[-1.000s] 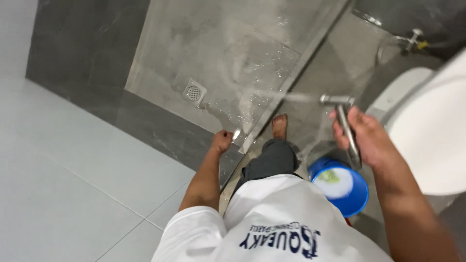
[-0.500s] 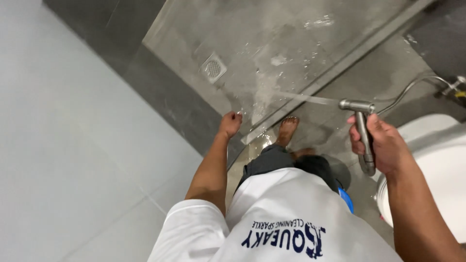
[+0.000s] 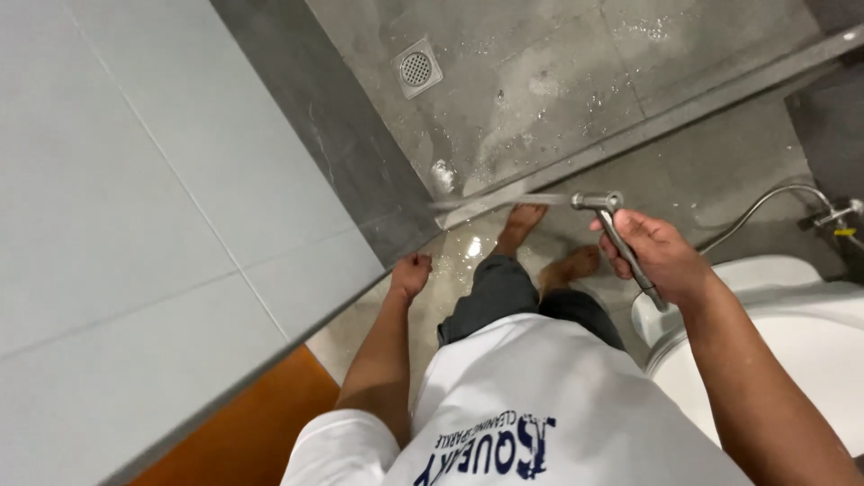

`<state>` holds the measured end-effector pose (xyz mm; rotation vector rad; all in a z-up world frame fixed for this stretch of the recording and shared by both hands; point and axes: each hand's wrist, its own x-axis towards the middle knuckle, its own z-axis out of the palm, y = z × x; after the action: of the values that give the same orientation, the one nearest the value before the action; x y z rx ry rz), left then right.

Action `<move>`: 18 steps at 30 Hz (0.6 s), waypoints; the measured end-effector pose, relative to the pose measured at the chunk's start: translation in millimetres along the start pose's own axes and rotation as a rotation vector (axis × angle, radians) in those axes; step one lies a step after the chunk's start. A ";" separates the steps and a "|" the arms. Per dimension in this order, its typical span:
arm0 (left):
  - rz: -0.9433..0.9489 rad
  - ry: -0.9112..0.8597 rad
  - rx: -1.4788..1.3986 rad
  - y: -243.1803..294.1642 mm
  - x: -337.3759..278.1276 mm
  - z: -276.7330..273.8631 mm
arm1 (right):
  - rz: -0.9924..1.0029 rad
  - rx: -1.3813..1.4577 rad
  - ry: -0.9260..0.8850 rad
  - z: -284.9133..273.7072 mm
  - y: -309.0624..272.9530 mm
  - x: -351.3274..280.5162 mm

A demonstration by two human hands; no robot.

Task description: Cleaning a bathroom floor and shower area using water and a bucket.

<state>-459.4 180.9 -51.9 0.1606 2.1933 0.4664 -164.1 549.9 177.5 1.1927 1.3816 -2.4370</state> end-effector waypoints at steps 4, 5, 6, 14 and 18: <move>0.008 0.031 -0.159 -6.3 -20.4 7.6 | -0.103 0.110 -0.010 -6.0 0.0 2.9; -0.016 0.026 -0.194 -5.0 -28.8 7.7 | -0.156 0.118 0.010 -5.6 1.2 3.2; -0.019 0.033 -0.207 -6.1 -31.6 7.8 | -0.156 0.106 0.001 -1.9 0.0 2.0; -0.039 0.080 -0.244 6.9 -46.5 13.7 | -0.410 0.229 -0.070 3.2 -16.1 -3.9; -0.019 0.084 -0.293 22.3 -47.2 12.5 | -0.296 0.161 -0.051 7.6 -27.3 -5.0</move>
<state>-421.5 191.9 -15.5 -0.0391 2.1769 0.7887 -176.9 558.7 201.8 1.0091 1.4635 -2.8058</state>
